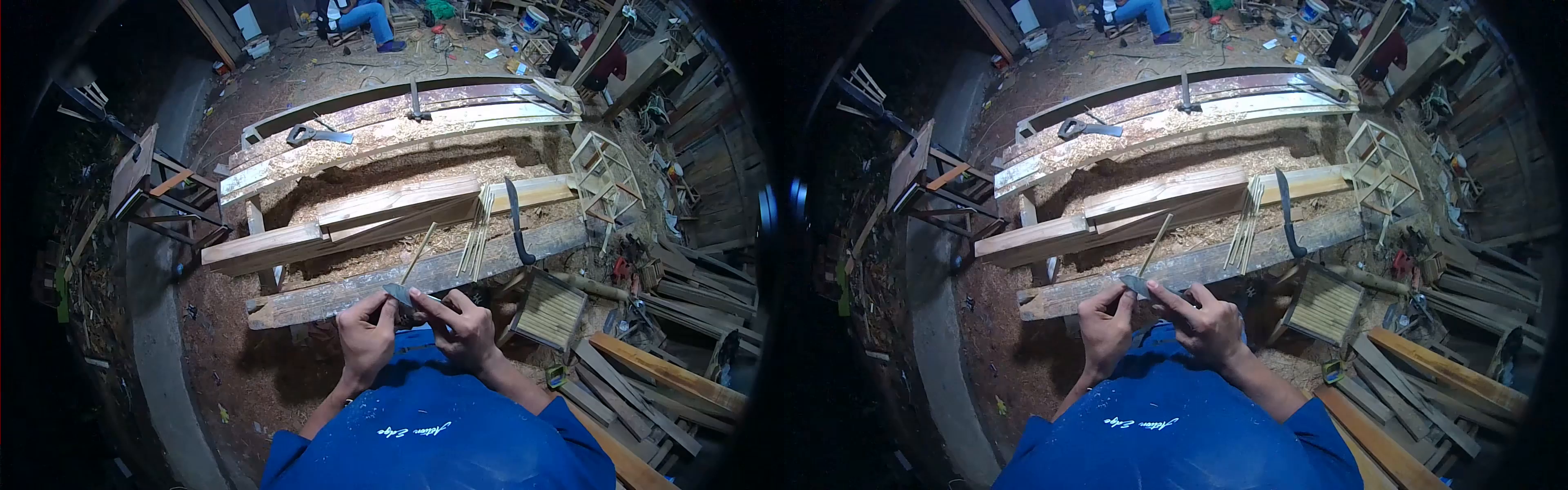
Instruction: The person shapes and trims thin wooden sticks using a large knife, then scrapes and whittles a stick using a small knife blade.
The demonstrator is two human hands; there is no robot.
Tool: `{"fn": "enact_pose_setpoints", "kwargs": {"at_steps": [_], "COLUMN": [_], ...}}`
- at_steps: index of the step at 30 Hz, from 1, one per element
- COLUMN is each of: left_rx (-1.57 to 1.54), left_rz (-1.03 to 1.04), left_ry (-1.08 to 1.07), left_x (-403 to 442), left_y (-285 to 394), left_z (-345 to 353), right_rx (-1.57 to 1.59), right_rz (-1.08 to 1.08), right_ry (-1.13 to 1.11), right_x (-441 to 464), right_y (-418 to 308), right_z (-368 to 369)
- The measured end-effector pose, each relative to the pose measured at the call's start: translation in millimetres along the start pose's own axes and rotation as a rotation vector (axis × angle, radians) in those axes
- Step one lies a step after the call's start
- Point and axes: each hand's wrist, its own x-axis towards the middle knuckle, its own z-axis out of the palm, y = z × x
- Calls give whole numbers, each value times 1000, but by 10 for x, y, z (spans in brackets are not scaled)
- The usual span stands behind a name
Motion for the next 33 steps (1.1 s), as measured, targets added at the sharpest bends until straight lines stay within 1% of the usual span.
{"fn": "enact_pose_setpoints", "kwargs": {"at_steps": [1, 3, 4, 5, 7, 9, 11, 13, 14, 16, 17, 19, 21, 23, 24, 25, 26, 27, 28, 29, 30, 31, 32, 33], "left_rx": [25, 50, 21, -3, 46, 27, 3, -92, -91, -70, -68, 3, 28, 54, 32, 10, 8, 26, 45, 43, -5, -52, -3, -1], "left_rz": [-12, -24, -66, -114, -104, -155, -124, -186, -188, -95, -94, -35, -41, -47, -92, -135, -131, -81, -33, -32, -84, -140, -100, -99], "left_ry": [-2, -7, -36, -68, -91, -24, -12, 10, 15, 26, 26, 35, 17, 10, 10, 10, 10, -10, -30, -28, -4, 20, 10, 11], "left_x": [-13, -60, -107, -150, -126, -67, -41, -21, -16, -18, -20, -32, -77, -79, -68, -58, -74, -118, -138, -121, -98, -82, -49, -42], "left_y": [25, 36, 19, 1, -19, -40, -79, -54, -59, -75, -70, -60, -71, -70, -68, -67, -80, -104, -117, -107, -89, -76, -84, -100], "left_z": [-1, -31, -59, -84, -86, -25, 7, 22, 30, 37, 34, 41, 24, 20, 28, 36, 34, 27, 22, 9, -6, -19, -27, -27], "right_rx": [-24, -2, -70, -31, -6, 33, 89, 128, 130, 99, 100, 83, 90, 29, 30, 9, -13, -36, -26, -15, -15, 92, 200, 203], "right_rz": [7, 33, 202, 171, 140, 87, 17, 41, 51, 77, 76, 99, 113, 129, 131, 124, 113, 155, 197, 238, 230, 188, 152, 150], "right_ry": [32, 263, 239, 268, 201, 167, 93, 13, -15, -71, -70, 31, 129, 70, 71, 121, 172, 248, 259, 270, 263, 238, 217, 218], "right_x": [-19, 182, 252, 271, 270, 246, 188, 83, 64, 28, 30, 37, 150, 231, 242, 252, 287, 351, 412, 450, 463, 455, 429, 400], "right_y": [39, 261, 262, 369, 350, 266, 181, 66, 12, -48, -37, 15, 143, 182, 197, 233, 287, 419, 494, 529, 503, 444, 376, 316], "right_z": [6, -146, -281, -310, -395, -403, -331, -185, -139, -79, -67, -48, -124, -228, -213, -185, -152, -148, -216, -257, -262, -262, -248, -225]}}
